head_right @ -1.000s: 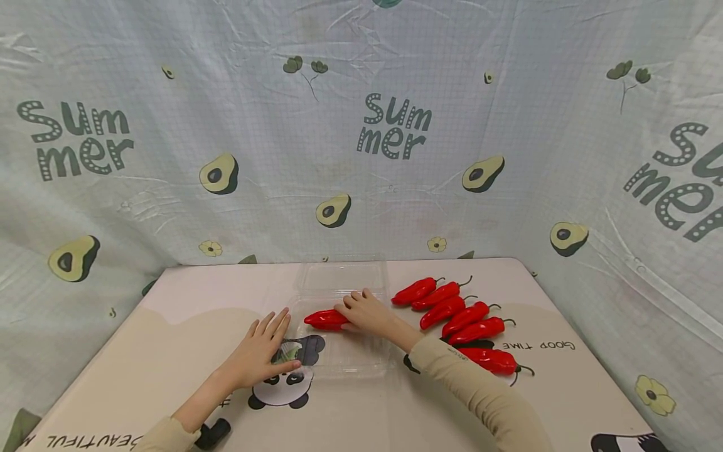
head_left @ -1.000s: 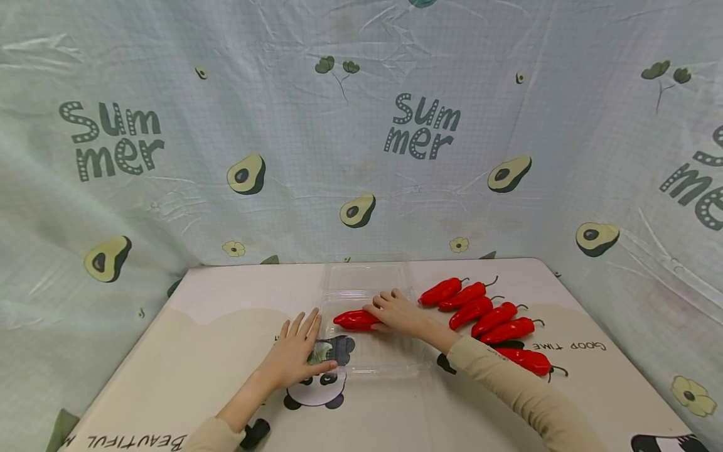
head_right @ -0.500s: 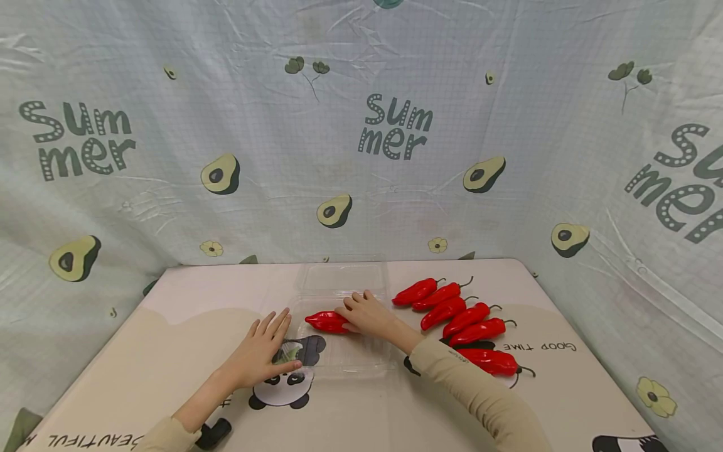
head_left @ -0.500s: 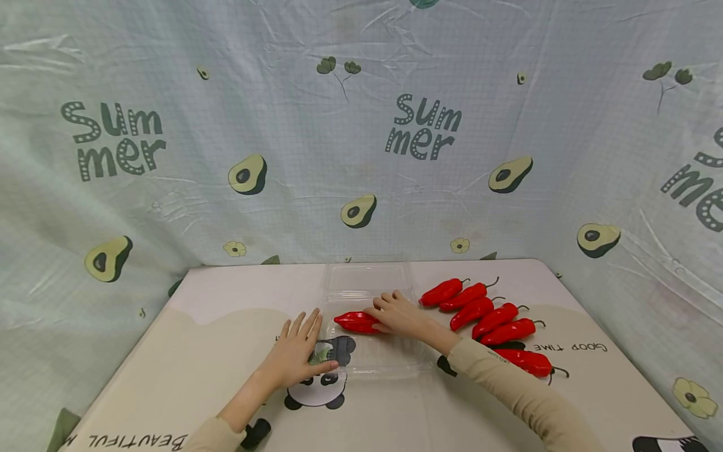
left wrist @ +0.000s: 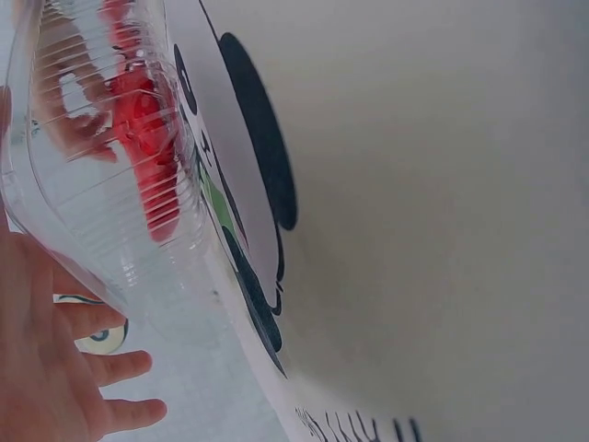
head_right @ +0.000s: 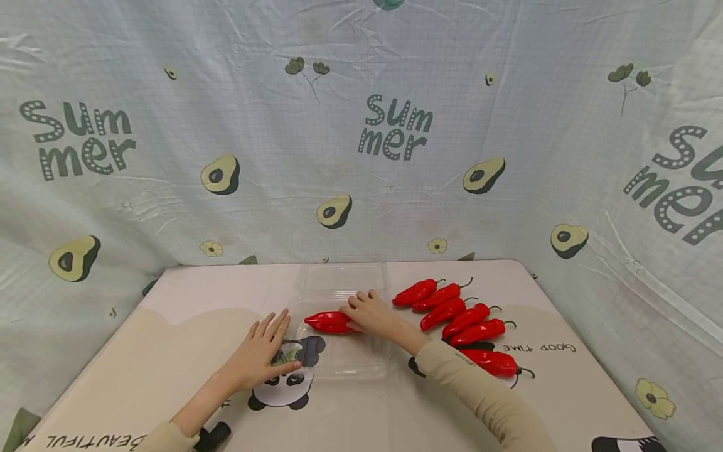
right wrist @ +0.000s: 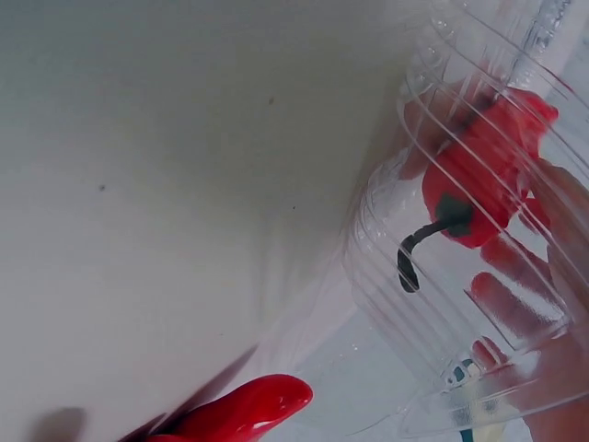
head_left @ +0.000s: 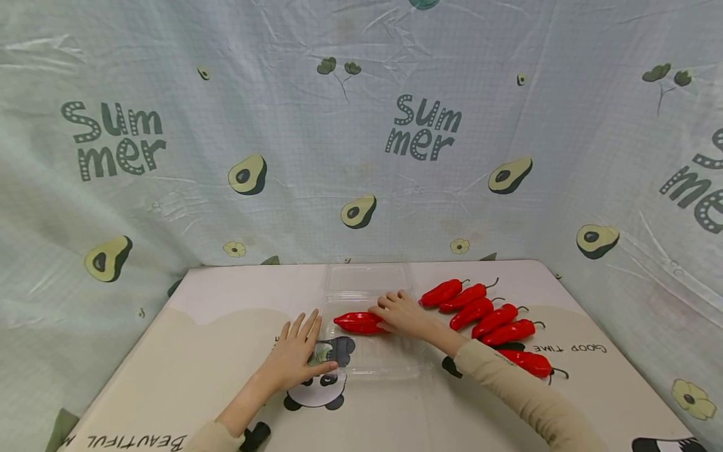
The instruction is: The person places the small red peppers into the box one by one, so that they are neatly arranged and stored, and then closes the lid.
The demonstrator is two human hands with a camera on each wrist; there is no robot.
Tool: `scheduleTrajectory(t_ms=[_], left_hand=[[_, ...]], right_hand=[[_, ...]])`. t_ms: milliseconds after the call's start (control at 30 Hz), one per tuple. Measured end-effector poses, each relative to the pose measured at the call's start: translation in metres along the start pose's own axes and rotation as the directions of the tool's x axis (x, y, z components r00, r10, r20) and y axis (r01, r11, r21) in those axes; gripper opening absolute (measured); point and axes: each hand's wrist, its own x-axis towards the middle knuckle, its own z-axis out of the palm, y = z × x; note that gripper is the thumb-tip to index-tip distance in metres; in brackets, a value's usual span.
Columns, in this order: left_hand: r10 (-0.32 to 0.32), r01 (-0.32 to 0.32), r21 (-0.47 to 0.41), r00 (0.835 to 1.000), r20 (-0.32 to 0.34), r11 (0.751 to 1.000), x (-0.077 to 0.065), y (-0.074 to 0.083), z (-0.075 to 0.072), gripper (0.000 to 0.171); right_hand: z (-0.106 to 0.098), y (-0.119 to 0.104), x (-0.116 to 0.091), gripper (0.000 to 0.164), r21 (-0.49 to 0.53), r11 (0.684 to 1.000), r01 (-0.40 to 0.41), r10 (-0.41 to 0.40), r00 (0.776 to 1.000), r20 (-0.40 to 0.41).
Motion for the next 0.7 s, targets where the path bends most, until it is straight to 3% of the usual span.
scheduleTrajectory(t_ms=[433,700], left_hand=[[0.003,-0.002,0.031,0.999,-0.032,1.000,-0.003,0.004,0.000,0.088],[0.015,-0.013,0.055,0.999,-0.041,0.998,-0.003,0.003,0.001,0.087]], right_hand=[[-0.011,0.002,-0.011,0.034,0.048,0.999,0.011,-0.011,1.000,-0.008],[-0.018,0.006,-0.022,0.037,0.021,0.999,0.037,-0.036,0.997,-0.070]])
